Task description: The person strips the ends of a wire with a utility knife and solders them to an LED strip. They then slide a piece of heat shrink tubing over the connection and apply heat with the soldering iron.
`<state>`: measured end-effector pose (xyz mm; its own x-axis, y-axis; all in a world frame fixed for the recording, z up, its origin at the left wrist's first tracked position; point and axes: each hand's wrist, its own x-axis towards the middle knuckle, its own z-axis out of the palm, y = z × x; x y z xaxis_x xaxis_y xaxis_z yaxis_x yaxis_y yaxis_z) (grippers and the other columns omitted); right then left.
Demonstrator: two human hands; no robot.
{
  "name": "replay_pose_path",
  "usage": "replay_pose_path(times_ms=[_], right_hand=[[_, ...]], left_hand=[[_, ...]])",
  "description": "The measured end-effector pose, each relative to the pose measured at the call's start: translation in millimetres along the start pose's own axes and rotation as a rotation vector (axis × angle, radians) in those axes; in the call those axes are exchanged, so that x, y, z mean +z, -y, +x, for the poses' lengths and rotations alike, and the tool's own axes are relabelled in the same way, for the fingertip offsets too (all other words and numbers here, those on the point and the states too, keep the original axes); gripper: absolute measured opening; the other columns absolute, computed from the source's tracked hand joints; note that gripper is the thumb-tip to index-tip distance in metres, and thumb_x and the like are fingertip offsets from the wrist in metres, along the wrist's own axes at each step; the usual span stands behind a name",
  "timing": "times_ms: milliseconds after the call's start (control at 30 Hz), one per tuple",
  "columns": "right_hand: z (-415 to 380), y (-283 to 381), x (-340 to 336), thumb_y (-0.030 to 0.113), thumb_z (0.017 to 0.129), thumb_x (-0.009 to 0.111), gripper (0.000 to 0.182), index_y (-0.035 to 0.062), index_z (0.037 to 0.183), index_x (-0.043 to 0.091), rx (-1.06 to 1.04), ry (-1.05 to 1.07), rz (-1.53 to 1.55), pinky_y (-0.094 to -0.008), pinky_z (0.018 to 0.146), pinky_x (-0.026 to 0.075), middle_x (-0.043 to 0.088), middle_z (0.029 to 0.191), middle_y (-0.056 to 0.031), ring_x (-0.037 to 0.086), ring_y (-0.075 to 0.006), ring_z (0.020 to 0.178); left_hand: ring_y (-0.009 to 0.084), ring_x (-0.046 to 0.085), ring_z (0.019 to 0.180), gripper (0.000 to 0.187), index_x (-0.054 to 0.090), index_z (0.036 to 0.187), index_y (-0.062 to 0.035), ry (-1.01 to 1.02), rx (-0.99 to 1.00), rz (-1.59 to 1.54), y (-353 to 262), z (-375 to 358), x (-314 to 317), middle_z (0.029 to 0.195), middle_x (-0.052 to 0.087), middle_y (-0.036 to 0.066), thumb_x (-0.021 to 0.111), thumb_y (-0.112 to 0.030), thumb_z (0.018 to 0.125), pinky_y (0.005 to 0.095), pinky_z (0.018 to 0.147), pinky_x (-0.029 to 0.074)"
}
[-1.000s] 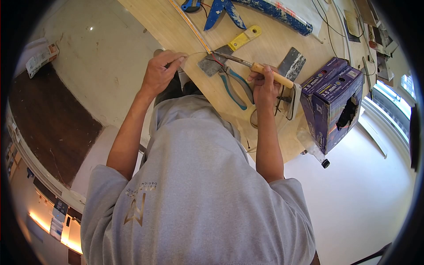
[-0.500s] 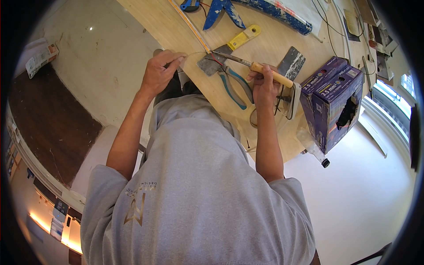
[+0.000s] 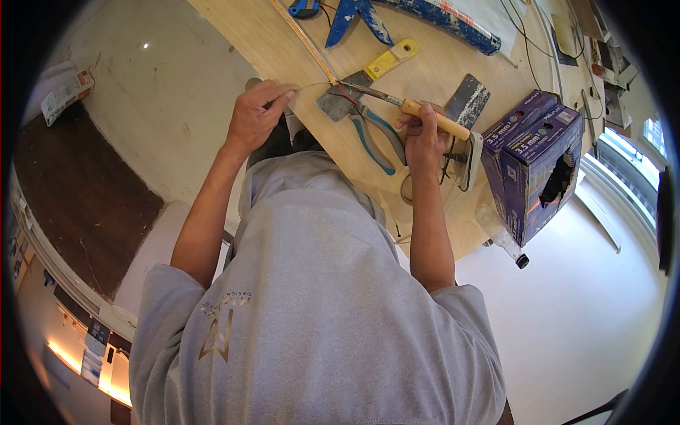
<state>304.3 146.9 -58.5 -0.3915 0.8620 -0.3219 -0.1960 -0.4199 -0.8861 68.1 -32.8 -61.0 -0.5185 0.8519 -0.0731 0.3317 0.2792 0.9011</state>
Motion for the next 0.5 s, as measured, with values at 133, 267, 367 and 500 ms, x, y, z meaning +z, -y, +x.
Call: replay_pose_path(times_ms=[133,267,367,500], right_hand=[[-0.3,0.6,0.7,0.012,0.091,0.059,0.016,-0.0042,0.095,0.057,0.005,-0.006,-0.002,-0.0339,0.056,0.054,0.062,0.081,-0.0170,0.062,-0.0210,0.064],[-0.8,0.7,1.2,0.012,0.091,0.059,0.016,-0.0042,0.095,0.057,0.002,-0.010,-0.002,-0.0339,0.055,0.054,0.062,0.080,-0.0170,0.062,-0.0209,0.063],[-0.5,0.4,1.1,0.012,0.091,0.059,0.016,-0.0041,0.094,0.058,-0.005,-0.006,-0.005,-0.0338,0.055,0.054,0.062,0.079,-0.0167,0.062,-0.0208,0.063],[-0.3,1.4,2.4,0.012,0.090,0.060,0.016,-0.0036,0.093,0.058,0.011,-0.043,0.016,-0.0329,0.053,0.053,0.062,0.079,-0.0158,0.061,-0.0202,0.061]], left_hand=[[0.0146,0.049,0.066,0.015,0.069,0.101,-0.0011,-0.003,-0.013,0.022,-2.9,-0.5,0.1,0.069,0.052,0.006,0.062,-0.003,0.087,0.0262,0.063,0.040],[0.0199,0.055,0.069,0.015,0.070,0.098,-0.0029,-0.016,0.081,0.192,-3.7,-1.3,-0.8,0.072,0.060,0.008,0.064,-0.005,0.085,0.0296,0.067,0.044],[0.0223,0.060,0.074,0.015,0.070,0.098,-0.0041,-0.030,0.101,0.241,-9.5,-2.6,-1.2,0.080,0.065,0.009,0.064,-0.005,0.085,0.0308,0.072,0.047],[0.0204,0.062,0.076,0.014,0.070,0.097,-0.0039,-0.041,0.101,0.161,-10.1,-3.0,-0.5,0.087,0.069,0.009,0.063,-0.006,0.086,0.0300,0.075,0.048]])
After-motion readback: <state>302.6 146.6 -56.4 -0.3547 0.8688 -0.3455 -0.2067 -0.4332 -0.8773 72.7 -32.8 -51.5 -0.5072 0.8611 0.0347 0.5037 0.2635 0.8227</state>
